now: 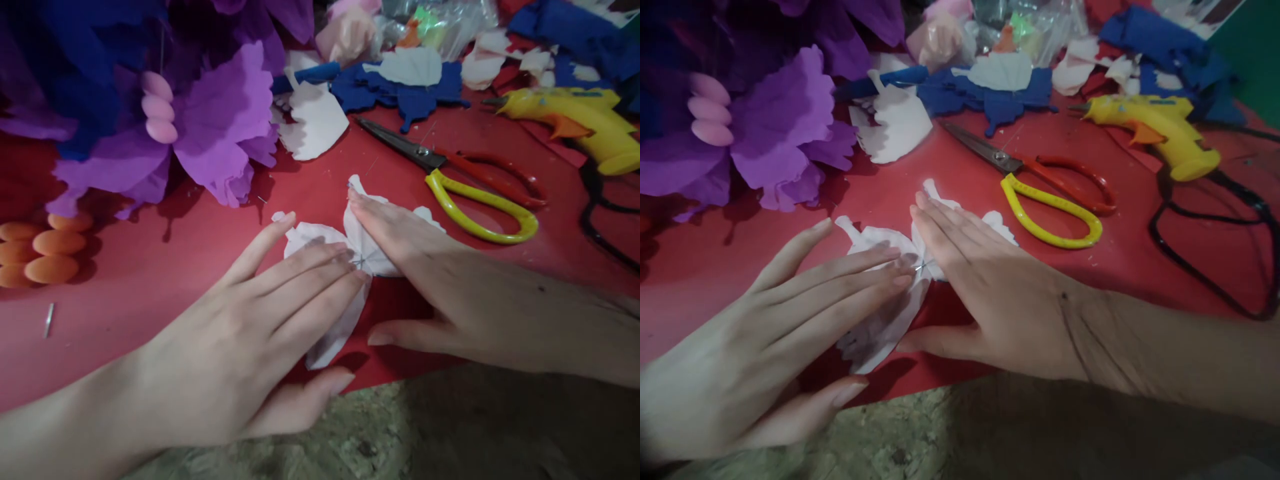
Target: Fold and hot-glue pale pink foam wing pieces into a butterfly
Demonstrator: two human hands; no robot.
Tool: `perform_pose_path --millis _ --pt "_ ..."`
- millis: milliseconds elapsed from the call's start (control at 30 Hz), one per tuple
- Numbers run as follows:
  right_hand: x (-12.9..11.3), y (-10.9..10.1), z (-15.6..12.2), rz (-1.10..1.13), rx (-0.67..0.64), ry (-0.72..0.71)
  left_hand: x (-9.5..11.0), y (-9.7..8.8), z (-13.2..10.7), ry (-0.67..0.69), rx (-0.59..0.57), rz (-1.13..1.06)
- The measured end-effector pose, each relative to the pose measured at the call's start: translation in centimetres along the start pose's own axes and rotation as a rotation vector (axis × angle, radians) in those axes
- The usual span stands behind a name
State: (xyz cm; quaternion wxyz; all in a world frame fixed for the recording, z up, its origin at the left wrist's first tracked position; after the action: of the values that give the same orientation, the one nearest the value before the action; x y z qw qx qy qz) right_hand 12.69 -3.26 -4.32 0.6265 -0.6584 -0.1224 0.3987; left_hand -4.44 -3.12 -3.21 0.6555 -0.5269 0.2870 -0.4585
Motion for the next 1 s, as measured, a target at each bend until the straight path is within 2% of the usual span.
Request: perform_pose_path --millis 67,167,333,433,533,767,900,967,1000 --pt "0.0 -0.4 0.2 0.032 0.034 0.033 0.1 0.2 0.0 -0.004 -0.02 -0.001" --pt "0.2 -0.9 0.6 0.065 0.165 0.093 0.1 0.2 -0.2 -0.031 0.031 0.018" --pt "0.7 -1.0 0.7 -0.031 0.331 0.111 0.1 -0.1 -0.1 -0.029 0.063 0.028" --pt "0.4 -1.0 0.3 -0.086 0.318 0.004 0.1 -0.6 0.2 -0.036 0.073 0.044" --pt "0.0 -0.8 0.0 -0.069 0.213 -0.07 -0.2 -0.7 0.4 -0.08 0.077 0.046" --pt "0.0 0.4 -0.6 -0.094 0.069 -0.07 0.0 0.0 0.3 -0.027 -0.055 0.107" --pt "0.0 0.6 -0.7 -0.102 0.079 -0.058 0.0 0.1 0.2 -0.075 -0.082 0.118" --pt "0.0 0.7 -0.7 -0.103 0.076 -0.049 0.4 0.2 0.3 -0.009 -0.081 0.116" --pt "-0.1 0.7 -0.6 -0.103 0.074 -0.051 0.4 0.2 0.3 -0.025 -0.063 0.106"
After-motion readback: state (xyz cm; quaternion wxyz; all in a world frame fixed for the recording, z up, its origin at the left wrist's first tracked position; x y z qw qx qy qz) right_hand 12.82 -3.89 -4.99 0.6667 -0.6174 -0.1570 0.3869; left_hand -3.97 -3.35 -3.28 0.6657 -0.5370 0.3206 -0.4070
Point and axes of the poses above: each hand's wrist, its own z-axis towards the middle knuckle, its own y-axis out of the palm, x = y × z, the point moved 4 cm from there along z, towards the middle knuckle, and after that the axes turned 8 degrees about z, right-handed, at the moved point
